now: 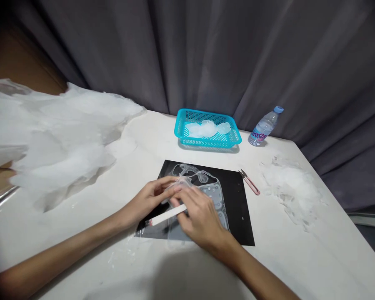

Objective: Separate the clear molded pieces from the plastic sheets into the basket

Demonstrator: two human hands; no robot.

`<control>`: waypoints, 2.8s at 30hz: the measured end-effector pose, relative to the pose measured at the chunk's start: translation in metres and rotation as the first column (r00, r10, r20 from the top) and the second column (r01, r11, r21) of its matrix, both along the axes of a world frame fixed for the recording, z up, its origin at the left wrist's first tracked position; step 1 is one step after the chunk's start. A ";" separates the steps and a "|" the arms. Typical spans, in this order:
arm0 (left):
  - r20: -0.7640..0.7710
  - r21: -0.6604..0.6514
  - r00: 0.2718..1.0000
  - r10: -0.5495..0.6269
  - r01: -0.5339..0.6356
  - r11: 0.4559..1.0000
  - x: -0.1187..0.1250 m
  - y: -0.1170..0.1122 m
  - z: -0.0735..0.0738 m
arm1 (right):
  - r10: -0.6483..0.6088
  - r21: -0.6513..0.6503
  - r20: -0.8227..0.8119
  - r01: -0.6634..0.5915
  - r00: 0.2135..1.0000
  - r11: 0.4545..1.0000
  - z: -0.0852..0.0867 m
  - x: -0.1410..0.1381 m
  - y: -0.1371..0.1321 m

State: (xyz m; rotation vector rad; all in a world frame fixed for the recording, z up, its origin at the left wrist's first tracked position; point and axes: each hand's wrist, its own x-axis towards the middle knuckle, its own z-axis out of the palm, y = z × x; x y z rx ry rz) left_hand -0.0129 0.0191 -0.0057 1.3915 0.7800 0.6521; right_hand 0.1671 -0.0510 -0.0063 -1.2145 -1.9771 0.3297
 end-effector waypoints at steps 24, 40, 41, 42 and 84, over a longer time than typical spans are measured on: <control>-0.316 0.395 0.942 0.113 0.022 0.919 0.003 -0.031 -0.006 | 0.310 -0.517 0.030 -0.250 0.950 0.819 0.052 0.044 0.056; -0.238 0.413 0.962 0.136 -0.027 0.910 0.002 -0.019 0.001 | 0.246 -0.503 0.080 -0.173 0.966 0.847 0.043 0.039 0.057; -0.233 0.420 0.964 0.128 -0.020 0.907 0.001 -0.021 0.001 | 0.219 -0.510 0.075 -0.152 0.973 0.847 0.041 0.037 0.059; -0.237 0.434 0.964 0.119 -0.005 0.901 0.001 -0.023 0.001 | 0.164 -0.513 0.087 -0.097 0.983 0.853 0.038 0.036 0.060; -0.156 0.971 0.981 0.112 0.132 0.197 -0.003 -0.020 0.011 | -0.313 -0.307 0.244 0.379 0.918 0.873 0.007 0.039 0.070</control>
